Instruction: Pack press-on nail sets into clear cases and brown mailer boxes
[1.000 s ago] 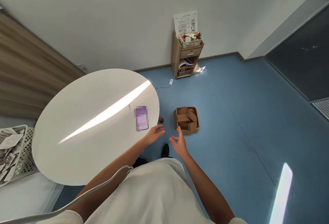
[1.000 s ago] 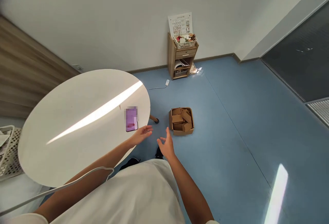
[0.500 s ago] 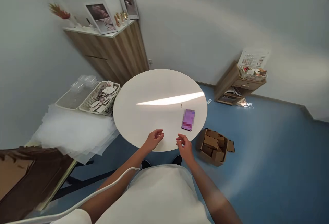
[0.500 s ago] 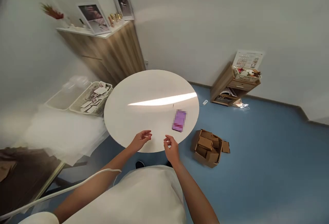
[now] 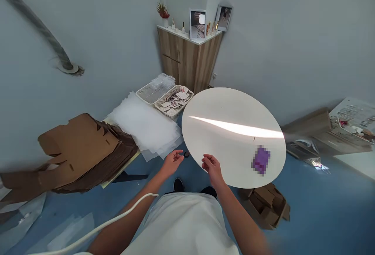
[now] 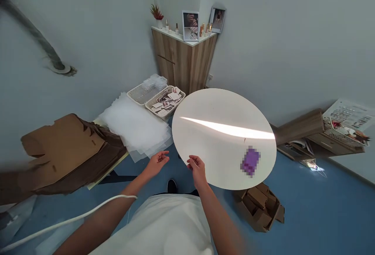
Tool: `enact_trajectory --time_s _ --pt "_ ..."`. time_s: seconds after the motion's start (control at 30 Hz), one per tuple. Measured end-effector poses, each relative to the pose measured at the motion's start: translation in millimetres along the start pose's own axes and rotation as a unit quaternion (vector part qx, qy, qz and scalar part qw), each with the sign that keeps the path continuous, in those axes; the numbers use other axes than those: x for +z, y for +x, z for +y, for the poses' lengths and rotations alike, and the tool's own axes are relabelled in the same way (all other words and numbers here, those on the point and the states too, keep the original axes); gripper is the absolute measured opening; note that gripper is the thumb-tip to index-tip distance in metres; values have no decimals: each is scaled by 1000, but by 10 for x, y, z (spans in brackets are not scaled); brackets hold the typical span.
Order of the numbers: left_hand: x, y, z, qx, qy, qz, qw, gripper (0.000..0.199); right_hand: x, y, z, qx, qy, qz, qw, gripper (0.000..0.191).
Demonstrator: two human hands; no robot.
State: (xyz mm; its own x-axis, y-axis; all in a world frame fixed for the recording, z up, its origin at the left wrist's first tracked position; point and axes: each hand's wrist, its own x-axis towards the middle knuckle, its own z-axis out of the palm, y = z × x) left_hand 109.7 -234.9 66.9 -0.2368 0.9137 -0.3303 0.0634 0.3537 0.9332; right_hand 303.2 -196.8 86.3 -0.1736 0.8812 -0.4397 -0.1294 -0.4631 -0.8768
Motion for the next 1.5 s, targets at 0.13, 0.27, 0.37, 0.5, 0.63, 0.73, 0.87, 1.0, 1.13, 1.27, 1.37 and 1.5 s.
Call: enact_trajectory --time_s 0.13,0.27,0.37,0.5,0.63,0.73,0.87,1.0,1.13,1.27,1.37,1.5 --pt "-400 14 -36 -4 -15 40 999 41 335 92 -37 17 -4 -39 999 26" --pt "-615 120 -82 -13 -48 62 997 42 539 242 -73 17 -29 -57 998 28" --pt "-708 233 -71 -18 -57 64 996 40 656 420 -85 20 -43 -59 997 29" --pt "-855 451 -4 -12 -57 65 996 40 870 745 -99 6 -76 -81 994 29" --pt "-1059 814 98 8 -48 75 996 41 1177 1188 -126 -28 -135 -101 985 30" --pt "-1207 1185 215 -3 -31 86 996 43 1402 1589 -167 -58 -190 -123 972 29" --pt "-1347 1735 382 -51 -19 87 995 42 1641 2146 -263 -104 -286 -137 943 25" --pt "-1415 2259 450 -128 -45 83 987 50 1855 2665 -358 -169 -383 -125 900 24" --pt "-1438 2663 445 -176 -161 88 967 52 2091 3101 -376 -198 -481 -156 840 29" --pt "-1461 2920 457 -217 -269 112 932 59 2319 3396 -311 -199 -545 -204 789 35" --pt "-1463 3038 438 -251 -287 138 914 64 2428 3502 -239 -183 -571 -203 774 37" --pt "-1431 3123 363 -271 -285 141 908 64 2477 3527 -161 -164 -586 -184 772 39"
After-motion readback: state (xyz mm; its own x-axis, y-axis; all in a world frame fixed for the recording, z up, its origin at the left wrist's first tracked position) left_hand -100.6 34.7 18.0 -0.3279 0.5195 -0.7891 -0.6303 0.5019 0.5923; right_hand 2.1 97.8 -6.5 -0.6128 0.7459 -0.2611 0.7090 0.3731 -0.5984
